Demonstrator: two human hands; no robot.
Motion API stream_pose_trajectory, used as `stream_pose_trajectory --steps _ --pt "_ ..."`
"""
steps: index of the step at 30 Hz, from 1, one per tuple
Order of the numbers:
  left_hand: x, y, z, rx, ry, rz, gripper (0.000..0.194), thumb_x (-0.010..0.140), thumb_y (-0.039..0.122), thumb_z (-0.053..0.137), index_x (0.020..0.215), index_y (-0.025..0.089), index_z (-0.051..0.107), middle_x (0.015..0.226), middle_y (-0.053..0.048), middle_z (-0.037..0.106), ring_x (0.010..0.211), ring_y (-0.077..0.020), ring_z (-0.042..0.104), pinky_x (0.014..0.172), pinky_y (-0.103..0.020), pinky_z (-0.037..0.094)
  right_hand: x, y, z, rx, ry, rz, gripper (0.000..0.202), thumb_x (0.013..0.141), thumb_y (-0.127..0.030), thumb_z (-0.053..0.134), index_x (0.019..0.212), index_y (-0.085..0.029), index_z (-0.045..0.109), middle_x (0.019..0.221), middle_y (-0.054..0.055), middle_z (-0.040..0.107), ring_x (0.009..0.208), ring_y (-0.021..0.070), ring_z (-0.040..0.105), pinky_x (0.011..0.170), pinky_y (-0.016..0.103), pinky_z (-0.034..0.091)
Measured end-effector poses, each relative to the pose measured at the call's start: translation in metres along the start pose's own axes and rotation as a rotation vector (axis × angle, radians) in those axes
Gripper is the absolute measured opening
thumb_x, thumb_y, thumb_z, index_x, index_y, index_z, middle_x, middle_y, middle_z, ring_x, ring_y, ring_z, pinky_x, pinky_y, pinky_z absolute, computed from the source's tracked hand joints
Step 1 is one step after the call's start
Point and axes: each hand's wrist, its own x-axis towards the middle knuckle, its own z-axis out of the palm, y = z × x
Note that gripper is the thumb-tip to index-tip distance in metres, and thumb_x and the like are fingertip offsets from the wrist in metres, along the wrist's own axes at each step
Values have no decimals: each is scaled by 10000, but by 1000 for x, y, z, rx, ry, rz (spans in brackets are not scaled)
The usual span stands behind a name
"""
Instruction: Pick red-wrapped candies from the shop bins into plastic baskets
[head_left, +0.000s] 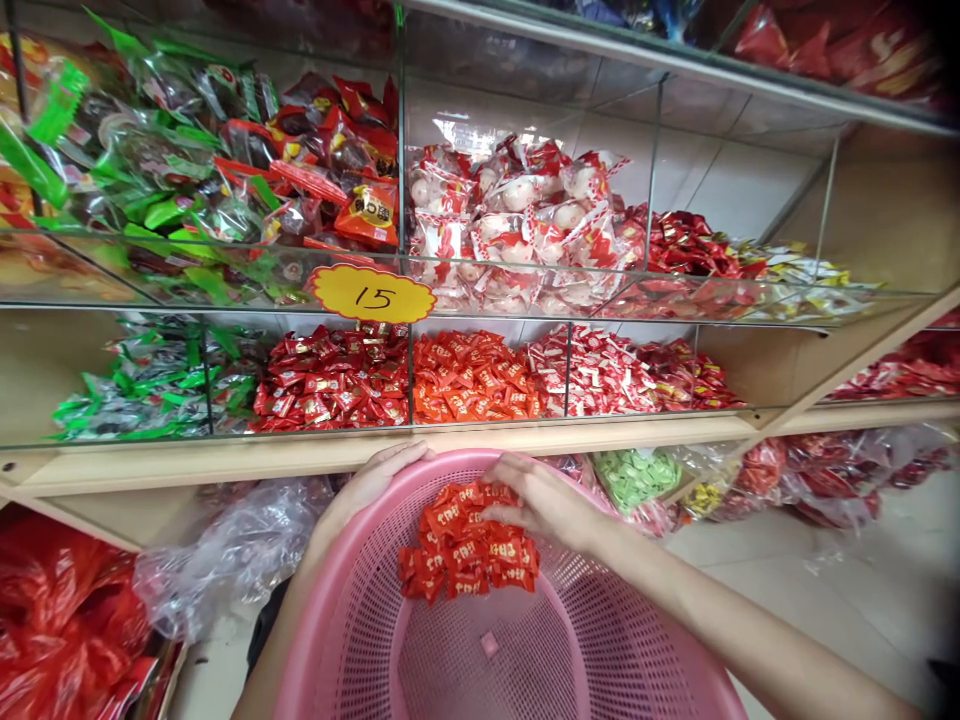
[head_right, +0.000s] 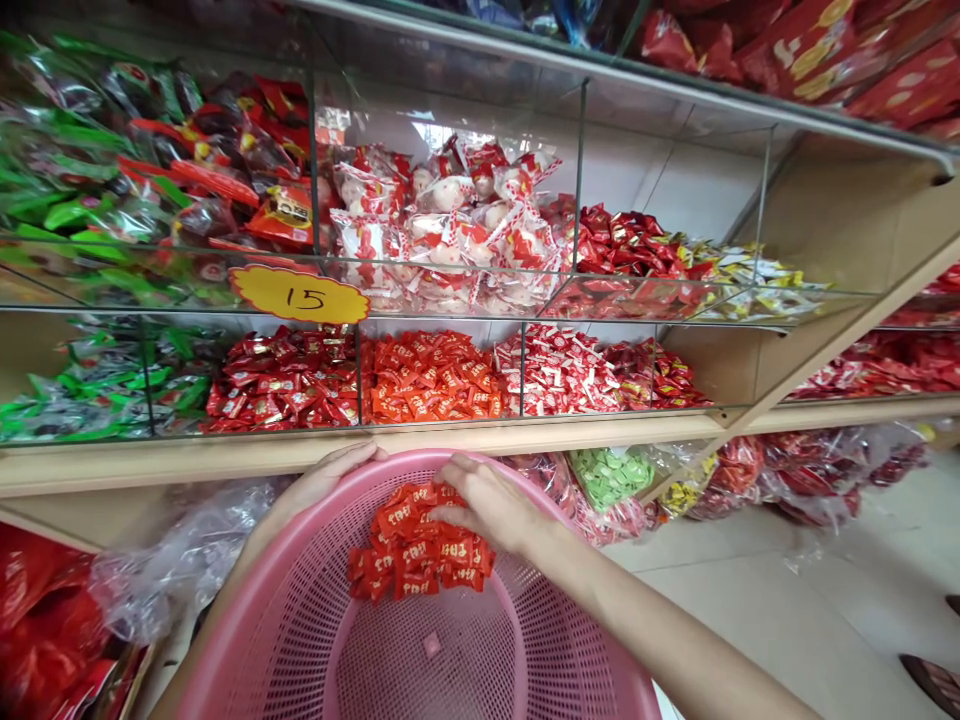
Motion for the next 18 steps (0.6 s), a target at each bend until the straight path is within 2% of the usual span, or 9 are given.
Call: stream_pose_trajectory --steps 4,7,9,11,14,18 --pt "2 -2 -1 15 -7 1 270 752 446 631 827 189 670 772 -10 685 658 -125 612 689 -237 442 34 -5 -37 12 133 80 178 868 -307 511 913 -159 599 752 26 615 645 125 541 618 251 407" --pt "2 -2 -1 17 -1 -14 266 753 449 630 802 189 656 717 2 669 617 -113 600 657 -228 438 75 -7 -47 -66 223 289 217 852 -359 523 848 -161 610 736 41 634 667 140 564 617 257 392" --pt "1 -1 -1 12 8 -24 265 749 449 634 780 187 647 700 7 662 599 -107 594 638 -222 435 100 -8 -44 -146 178 482 302 803 -447 568 832 -151 627 801 92 656 738 186 597 628 280 403" --pt "1 -1 -1 6 10 -39 273 751 457 630 775 185 643 683 8 658 580 -103 589 626 -222 435 118 -9 -39 -203 92 615 374 733 -496 630 856 -143 642 907 143 662 831 236 615 654 302 422" --pt "2 -2 -2 -14 10 -51 269 749 453 636 791 188 645 678 7 663 582 -104 593 631 -224 441 129 -11 -33 -214 -2 688 416 664 -479 696 916 -151 650 1002 158 655 914 257 616 690 305 438" --pt "5 -3 -4 -30 1 -48 263 744 444 646 817 191 653 717 0 677 630 -114 615 652 -230 452 126 -7 -35 -165 -28 715 380 655 -458 690 884 -156 654 956 134 666 862 242 620 653 292 429"
